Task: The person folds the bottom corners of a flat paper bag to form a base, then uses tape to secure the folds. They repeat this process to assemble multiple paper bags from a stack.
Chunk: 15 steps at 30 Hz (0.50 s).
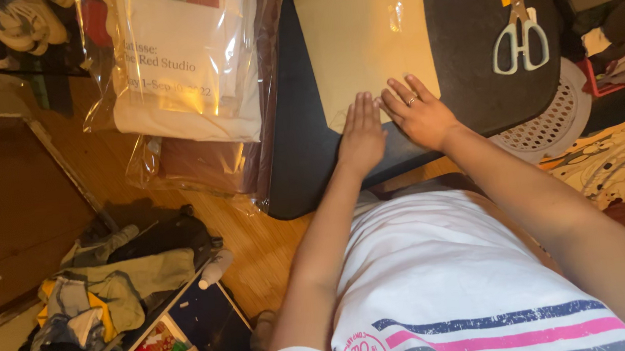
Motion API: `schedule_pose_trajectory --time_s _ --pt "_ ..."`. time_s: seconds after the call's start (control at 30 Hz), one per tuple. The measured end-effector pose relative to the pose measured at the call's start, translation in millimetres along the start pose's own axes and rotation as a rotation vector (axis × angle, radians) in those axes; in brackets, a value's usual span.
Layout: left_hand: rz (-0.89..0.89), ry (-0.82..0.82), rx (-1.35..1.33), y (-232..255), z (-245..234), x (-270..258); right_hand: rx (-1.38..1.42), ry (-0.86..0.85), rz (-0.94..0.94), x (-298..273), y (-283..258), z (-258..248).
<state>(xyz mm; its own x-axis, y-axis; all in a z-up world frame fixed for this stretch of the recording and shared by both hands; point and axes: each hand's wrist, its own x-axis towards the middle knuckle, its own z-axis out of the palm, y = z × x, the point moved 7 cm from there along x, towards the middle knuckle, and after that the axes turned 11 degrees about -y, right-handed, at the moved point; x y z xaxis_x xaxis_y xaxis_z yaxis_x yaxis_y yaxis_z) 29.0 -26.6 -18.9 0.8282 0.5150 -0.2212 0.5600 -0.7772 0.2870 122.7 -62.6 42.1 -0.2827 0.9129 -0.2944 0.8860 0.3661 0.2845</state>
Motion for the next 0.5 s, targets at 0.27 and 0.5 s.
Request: schedule_pose_trajectory --time_s 0.27,0.5 --pt "0.021 -0.040 0.037 -8.4 20.7 -6.3 0.041 -0.049 0.033 -11.5 29.1 9.3" --pt "-0.036 -0.117 0.149 -2.7 32.9 -1.3 0.353 0.005 0.156 -10.8 -24.5 14.6"
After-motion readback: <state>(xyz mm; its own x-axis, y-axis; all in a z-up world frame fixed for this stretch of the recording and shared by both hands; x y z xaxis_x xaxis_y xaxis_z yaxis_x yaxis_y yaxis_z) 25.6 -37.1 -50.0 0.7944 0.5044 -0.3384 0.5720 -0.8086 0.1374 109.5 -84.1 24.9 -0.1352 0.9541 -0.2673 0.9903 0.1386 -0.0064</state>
